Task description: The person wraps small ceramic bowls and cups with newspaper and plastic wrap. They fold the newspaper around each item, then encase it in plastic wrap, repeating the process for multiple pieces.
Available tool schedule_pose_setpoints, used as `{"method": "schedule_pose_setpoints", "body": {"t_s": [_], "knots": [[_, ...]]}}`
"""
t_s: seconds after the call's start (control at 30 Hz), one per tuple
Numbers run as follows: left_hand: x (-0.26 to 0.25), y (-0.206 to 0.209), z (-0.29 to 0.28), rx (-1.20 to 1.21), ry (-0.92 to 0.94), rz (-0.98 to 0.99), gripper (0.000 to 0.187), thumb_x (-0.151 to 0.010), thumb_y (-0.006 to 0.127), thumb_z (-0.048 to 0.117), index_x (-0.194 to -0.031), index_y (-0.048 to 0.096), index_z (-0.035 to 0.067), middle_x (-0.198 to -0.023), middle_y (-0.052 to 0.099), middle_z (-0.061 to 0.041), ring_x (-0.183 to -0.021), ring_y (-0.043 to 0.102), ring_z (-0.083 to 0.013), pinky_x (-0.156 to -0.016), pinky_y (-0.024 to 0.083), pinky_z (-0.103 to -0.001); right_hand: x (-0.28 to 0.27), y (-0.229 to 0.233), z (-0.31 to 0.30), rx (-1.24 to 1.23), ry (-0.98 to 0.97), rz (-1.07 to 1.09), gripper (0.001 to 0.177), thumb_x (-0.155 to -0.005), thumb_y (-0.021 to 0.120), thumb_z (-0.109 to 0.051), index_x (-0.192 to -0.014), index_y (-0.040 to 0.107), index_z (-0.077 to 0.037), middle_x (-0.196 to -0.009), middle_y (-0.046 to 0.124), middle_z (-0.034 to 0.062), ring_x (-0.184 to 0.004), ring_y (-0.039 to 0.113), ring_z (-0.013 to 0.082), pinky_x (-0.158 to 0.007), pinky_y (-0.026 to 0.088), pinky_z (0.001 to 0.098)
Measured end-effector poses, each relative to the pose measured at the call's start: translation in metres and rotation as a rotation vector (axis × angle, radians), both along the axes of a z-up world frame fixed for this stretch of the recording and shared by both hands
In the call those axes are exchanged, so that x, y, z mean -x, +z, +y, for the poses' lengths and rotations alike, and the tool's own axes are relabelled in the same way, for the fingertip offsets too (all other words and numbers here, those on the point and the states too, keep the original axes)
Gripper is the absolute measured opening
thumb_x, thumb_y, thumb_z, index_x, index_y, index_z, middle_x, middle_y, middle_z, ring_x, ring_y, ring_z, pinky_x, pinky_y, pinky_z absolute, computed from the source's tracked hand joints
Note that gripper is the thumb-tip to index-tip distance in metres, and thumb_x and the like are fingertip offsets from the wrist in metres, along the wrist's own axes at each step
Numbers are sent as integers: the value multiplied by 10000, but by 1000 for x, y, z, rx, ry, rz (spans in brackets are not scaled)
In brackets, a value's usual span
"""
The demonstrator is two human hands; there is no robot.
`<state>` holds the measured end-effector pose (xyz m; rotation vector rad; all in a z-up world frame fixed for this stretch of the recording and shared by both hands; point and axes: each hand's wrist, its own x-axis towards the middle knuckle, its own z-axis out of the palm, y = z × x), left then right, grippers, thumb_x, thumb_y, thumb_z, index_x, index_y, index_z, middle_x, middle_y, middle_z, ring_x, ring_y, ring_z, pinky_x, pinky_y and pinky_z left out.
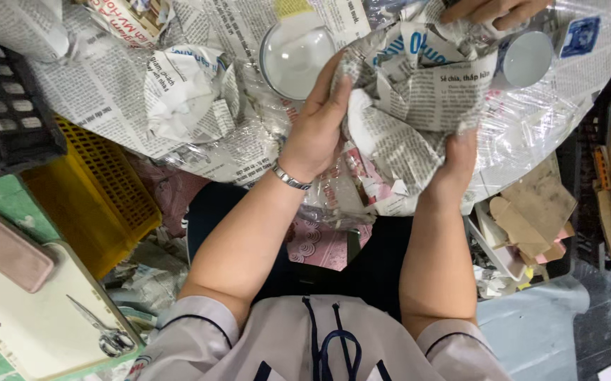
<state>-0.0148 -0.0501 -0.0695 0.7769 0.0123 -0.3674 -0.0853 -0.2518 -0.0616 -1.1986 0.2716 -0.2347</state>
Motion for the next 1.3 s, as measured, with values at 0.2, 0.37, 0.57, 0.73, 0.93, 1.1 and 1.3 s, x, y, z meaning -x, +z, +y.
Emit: {"method": "schedule_pose_setpoints", "body": {"t_s": [0.2,0.37,0.57,0.73,0.93,1.1,1.3], "knots": [[15,28,10,-738,131,-348,423,-1165,469,375,-1516,562,158,-1423,674,-30,-1324,672,-163,-1203,535,-323,-26,39,22,446,208,-323,772,-1015,811,-167,-1579,291,-81,-1617,351,46,-1502,406,232,-1278,393,413],[17,42,10,-754,156,-405,376,-1166,529,347,-1462,593,125,-1385,684,-59,-1316,663,-194,-1134,516,-313,-27,26,31,847,-103,11,410,-1122,754,-204,-1450,564,-46,-1311,676,86,-1179,647,167,-1032,542,309],[12,45,15,-743,134,-351,398,-1156,535,354,-1458,594,103,-1378,691,-65,-1302,663,-177,-1174,506,-325,-29,14,13,849,-152,177,400,-1132,523,-320,-1306,714,-15,-947,658,72,-841,552,123,-781,452,259],[8,47,24,-672,95,-332,411,-1152,536,373,-1447,595,93,-1397,693,-60,-1265,662,-161,-1145,505,-301,-31,15,9,488,34,-98,430,-1232,451,-345,-1359,656,11,-1267,700,126,-1128,662,136,-1014,519,284],[4,53,31,-731,61,-300,405,-1136,535,371,-1428,614,101,-1319,712,-53,-1175,613,-162,-1064,478,-287,-31,22,-1,143,40,187,396,-1160,461,-338,-1308,637,-16,-1224,703,103,-1029,665,134,-881,537,283],[4,41,35,-636,80,-380,379,-1179,535,366,-1416,600,78,-1369,685,-31,-1307,622,-119,-1164,466,-281,-34,17,-12,128,21,147,374,-1125,505,-328,-1297,630,-20,-1173,709,96,-957,639,128,-820,507,272],[7,12,34,-402,105,-158,445,-1143,590,322,-1471,578,22,-1390,666,-72,-1293,598,-150,-1163,455,-312,-47,19,-11,311,-184,136,359,-1082,558,-315,-1284,622,-25,-1113,717,88,-870,608,121,-746,472,260]]}}
